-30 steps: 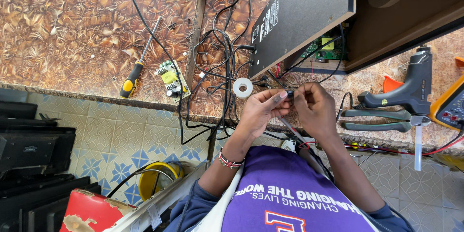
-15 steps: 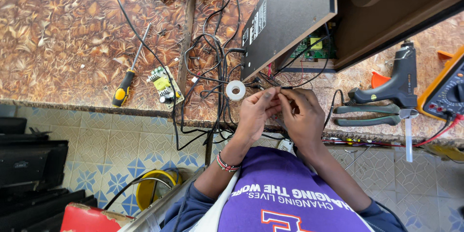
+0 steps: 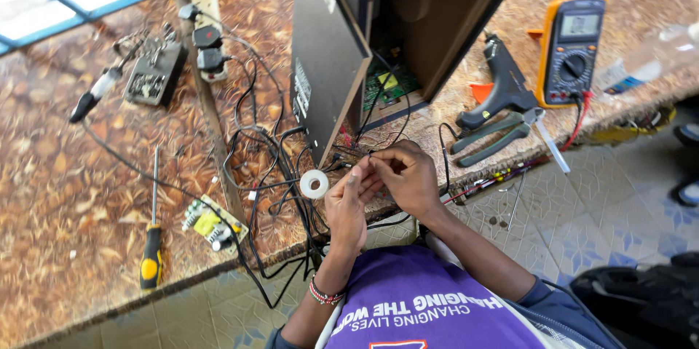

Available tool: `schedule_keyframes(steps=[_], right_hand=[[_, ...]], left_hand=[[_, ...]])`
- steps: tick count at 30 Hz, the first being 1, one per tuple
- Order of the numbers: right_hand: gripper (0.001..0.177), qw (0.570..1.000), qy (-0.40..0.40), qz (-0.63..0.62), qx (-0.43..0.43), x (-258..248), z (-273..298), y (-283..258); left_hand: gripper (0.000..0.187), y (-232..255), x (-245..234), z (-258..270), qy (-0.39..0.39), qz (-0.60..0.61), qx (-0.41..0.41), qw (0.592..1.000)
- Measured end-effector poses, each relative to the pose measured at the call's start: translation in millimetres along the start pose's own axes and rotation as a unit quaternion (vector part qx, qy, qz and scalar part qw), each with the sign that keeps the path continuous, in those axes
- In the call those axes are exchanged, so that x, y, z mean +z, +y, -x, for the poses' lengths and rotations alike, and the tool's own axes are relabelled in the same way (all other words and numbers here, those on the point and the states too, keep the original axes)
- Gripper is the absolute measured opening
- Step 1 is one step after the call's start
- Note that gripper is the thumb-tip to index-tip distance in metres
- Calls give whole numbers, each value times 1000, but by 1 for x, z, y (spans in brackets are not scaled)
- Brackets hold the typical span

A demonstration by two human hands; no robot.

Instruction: The person uses a soldering iron to heat and join wires, then wraps the connection with electrical tape. They continue to adjust and secure the wires inside an open electronic device on the workbench.

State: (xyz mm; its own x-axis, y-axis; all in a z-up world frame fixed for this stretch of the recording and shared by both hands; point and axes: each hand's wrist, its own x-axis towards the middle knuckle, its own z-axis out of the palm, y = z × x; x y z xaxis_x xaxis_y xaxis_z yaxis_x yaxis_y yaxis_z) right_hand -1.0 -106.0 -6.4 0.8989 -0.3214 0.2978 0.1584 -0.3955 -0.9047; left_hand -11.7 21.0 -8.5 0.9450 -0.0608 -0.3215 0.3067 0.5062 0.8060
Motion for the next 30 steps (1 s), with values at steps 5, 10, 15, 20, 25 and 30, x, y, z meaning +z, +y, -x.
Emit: schedule_keyframes(steps=[5, 10, 15, 20, 25, 30], right_hand=[[9, 999, 13, -8, 42, 7, 5, 6], [13, 994, -90, -24, 55, 2, 7, 1], [14, 987, -145, -51, 52, -12, -10, -16], [15, 986, -164, 5, -17, -23, -19, -19], [23, 984, -166, 63, 0, -25, -14, -20], [27, 986, -159, 38, 31, -25, -11, -12]], left_hand=[[42, 17, -3, 4, -35, -33, -9, 999], [46, 24, -6, -5, -37, -48, -55, 997], [32, 1, -14, -24, -22, -59, -47, 997], [26, -8, -11, -33, 8, -33, -45, 998], [23, -2, -1, -31, 22, -40, -16, 999], [22, -10, -4, -35, 36, -39, 15, 998]])
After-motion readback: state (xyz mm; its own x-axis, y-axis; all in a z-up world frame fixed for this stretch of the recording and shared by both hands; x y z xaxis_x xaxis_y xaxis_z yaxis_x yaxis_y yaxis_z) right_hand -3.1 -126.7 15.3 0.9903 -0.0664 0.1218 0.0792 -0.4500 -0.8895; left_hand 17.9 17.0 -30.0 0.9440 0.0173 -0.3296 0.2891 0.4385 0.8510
